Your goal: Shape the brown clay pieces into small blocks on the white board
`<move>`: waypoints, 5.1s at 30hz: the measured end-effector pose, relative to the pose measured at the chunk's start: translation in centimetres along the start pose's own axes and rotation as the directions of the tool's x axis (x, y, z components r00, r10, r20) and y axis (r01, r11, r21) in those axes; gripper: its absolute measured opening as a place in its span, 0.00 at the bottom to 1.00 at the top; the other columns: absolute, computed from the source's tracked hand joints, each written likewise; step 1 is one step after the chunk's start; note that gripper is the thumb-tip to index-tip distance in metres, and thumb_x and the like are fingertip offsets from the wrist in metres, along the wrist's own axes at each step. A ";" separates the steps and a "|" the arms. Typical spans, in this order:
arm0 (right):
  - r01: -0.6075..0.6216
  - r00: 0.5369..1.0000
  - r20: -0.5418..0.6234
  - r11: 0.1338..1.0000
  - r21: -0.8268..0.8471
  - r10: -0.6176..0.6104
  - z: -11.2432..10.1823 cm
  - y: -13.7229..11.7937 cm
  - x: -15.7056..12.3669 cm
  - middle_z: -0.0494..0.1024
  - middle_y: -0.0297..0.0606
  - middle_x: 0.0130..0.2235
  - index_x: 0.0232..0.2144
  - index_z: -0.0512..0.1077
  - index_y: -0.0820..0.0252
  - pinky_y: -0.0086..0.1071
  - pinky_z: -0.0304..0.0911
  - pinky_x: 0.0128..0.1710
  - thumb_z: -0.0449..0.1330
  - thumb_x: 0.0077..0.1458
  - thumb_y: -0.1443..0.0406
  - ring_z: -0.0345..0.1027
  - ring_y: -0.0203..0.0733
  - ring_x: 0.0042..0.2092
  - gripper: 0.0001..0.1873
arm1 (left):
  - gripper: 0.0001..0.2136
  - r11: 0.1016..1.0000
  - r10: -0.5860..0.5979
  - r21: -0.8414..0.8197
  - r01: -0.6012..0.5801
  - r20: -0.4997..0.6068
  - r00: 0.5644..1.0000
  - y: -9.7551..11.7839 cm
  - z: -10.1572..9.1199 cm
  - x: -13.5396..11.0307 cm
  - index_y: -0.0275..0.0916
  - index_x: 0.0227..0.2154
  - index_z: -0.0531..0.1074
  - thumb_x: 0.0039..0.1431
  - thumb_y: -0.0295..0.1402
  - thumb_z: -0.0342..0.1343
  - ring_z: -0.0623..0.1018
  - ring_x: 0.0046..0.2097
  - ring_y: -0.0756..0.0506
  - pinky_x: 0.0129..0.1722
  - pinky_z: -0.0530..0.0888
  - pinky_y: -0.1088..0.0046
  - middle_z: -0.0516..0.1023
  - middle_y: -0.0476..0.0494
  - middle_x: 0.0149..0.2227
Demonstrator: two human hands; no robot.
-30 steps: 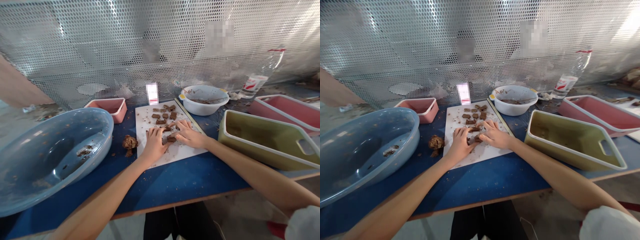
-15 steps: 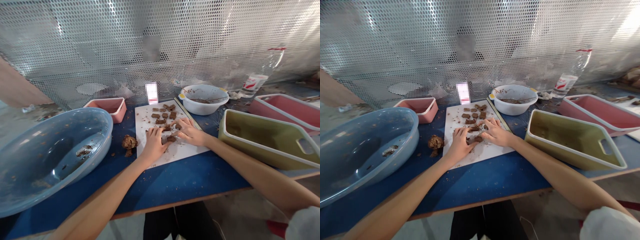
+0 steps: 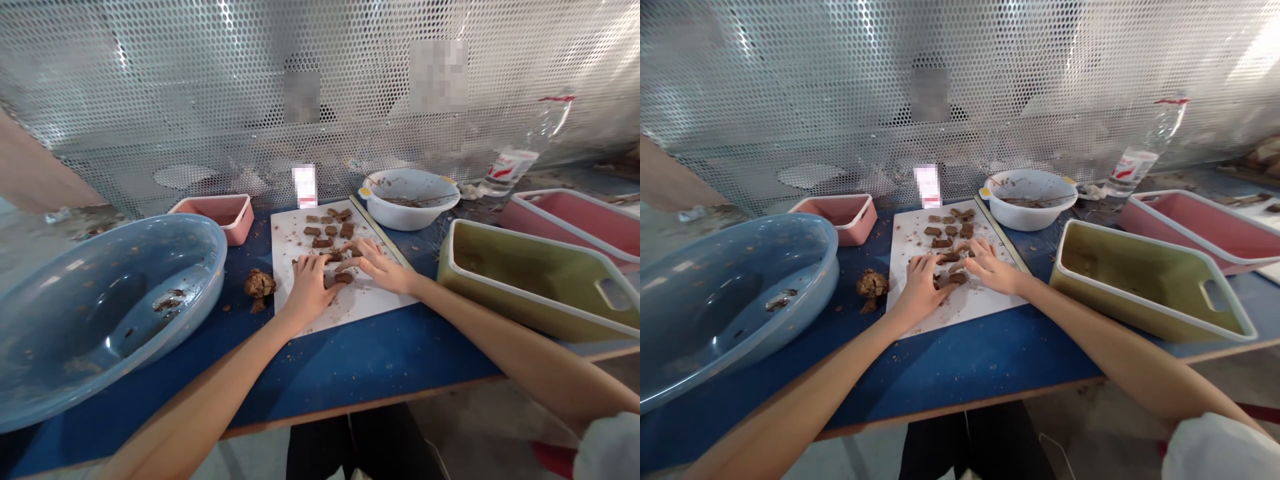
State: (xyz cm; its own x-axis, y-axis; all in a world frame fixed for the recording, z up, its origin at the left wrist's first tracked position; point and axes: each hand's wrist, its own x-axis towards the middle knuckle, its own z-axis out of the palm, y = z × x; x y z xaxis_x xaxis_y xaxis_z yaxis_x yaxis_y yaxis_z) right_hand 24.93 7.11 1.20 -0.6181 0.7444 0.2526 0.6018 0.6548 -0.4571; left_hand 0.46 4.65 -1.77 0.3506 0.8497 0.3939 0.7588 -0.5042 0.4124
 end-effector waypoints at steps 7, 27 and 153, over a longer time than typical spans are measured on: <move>-0.073 0.997 0.039 0.997 0.012 0.073 0.7 -0.2 0.5 0.73 0.42 0.60 0.54 0.82 0.38 0.55 0.64 0.69 0.31 0.76 0.43 0.65 0.54 0.64 0.40 | 0.25 0.999 0.028 -0.018 -0.028 -0.015 1.000 0.1 0.0 -0.1 0.45 0.60 0.67 0.65 0.42 0.70 0.69 0.61 0.30 0.62 0.69 0.46 0.76 0.38 0.57; -0.095 0.991 0.100 0.994 0.061 0.089 0.5 -0.2 0.4 0.71 0.43 0.62 0.56 0.81 0.39 0.59 0.58 0.72 0.32 0.73 0.38 0.60 0.58 0.68 0.41 | 0.25 0.999 0.035 -0.004 -0.035 -0.033 0.999 -0.1 0.2 -0.1 0.43 0.59 0.67 0.65 0.40 0.71 0.70 0.61 0.29 0.61 0.70 0.46 0.77 0.38 0.57; -0.028 0.985 -0.170 0.989 -0.147 0.002 1.2 -0.3 -0.5 0.75 0.43 0.55 0.38 0.84 0.49 0.57 0.59 0.58 0.66 0.68 0.56 0.64 0.59 0.61 0.09 | 0.02 0.961 0.274 0.003 -0.277 -0.171 0.946 -0.3 0.0 -0.1 0.41 0.43 0.78 0.71 0.32 0.64 0.70 0.56 0.34 0.56 0.75 0.48 0.76 0.37 0.51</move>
State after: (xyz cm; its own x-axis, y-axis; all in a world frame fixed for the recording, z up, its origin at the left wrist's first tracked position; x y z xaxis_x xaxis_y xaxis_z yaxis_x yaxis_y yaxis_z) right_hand 24.47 6.36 0.23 -0.5218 0.7572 0.3928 0.6863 0.6461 -0.3339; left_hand 0.22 4.70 -1.90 0.4458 0.6398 0.6260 0.6335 -0.7196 0.2843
